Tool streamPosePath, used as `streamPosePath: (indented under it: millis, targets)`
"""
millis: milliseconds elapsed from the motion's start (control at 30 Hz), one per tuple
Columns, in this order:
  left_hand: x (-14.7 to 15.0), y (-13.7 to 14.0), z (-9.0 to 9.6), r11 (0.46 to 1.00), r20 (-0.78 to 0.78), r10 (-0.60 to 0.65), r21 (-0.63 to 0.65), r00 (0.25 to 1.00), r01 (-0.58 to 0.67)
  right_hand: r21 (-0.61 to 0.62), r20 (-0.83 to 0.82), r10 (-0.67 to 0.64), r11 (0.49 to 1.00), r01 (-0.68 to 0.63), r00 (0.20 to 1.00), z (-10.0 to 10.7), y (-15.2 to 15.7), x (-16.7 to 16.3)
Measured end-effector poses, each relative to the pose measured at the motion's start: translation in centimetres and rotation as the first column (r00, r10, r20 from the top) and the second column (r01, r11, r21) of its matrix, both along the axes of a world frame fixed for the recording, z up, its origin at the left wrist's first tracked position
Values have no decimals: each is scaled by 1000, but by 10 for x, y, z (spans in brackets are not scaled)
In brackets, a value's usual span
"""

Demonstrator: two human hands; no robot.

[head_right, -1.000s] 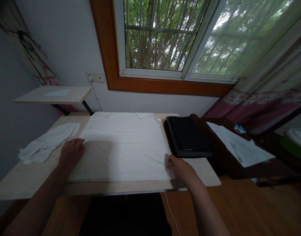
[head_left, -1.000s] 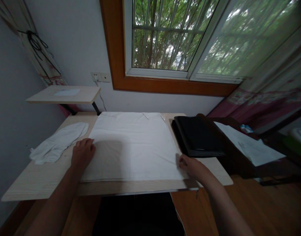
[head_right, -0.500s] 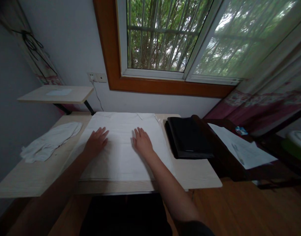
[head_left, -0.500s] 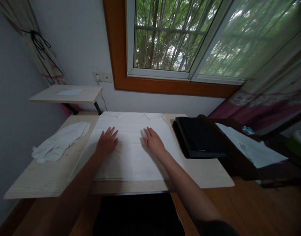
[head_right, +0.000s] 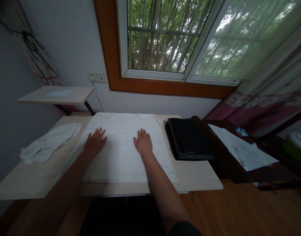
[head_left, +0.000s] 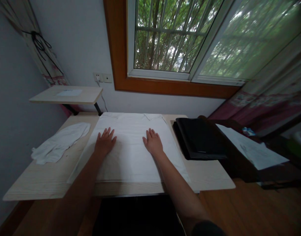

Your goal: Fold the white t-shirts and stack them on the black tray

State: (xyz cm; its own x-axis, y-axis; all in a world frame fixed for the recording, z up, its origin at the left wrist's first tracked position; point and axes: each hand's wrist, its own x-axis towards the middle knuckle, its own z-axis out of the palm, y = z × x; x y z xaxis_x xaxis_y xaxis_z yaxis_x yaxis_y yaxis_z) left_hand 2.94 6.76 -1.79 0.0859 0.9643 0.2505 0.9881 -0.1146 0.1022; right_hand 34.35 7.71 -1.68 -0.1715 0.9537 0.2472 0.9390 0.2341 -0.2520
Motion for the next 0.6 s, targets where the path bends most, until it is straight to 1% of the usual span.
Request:
streamPosePath:
  millis: [167, 233, 300, 400, 500, 600]
  targets:
    - [-52, -19, -3, 996, -33, 89, -8, 995, -89, 95, 8, -122, 988, 120, 993, -7, -11, 75]
    - [-65, -27, -5, 994, -49, 110, -15, 993, -111, 124, 6, -148, 981, 146, 989, -10, -16, 98]
    - [-73, -33, -5, 992, -60, 127, -16, 990, -128, 153, 2, -152, 977, 150, 988, -12, -21, 112]
    - [-73, -39, -1, 987, -52, 160, 25, 986, -159, 195, 0, -165, 967, 162, 986, -9, -27, 117]
    - [-67, -45, 8, 971, -34, 222, 100, 974, -218, 231, 8, -218, 950, 211, 976, -1, -34, 111]
    - [-62, -52, 17, 950, -29, 285, 146, 958, -278, 236, 29, -274, 936, 260, 961, 9, -41, 104]
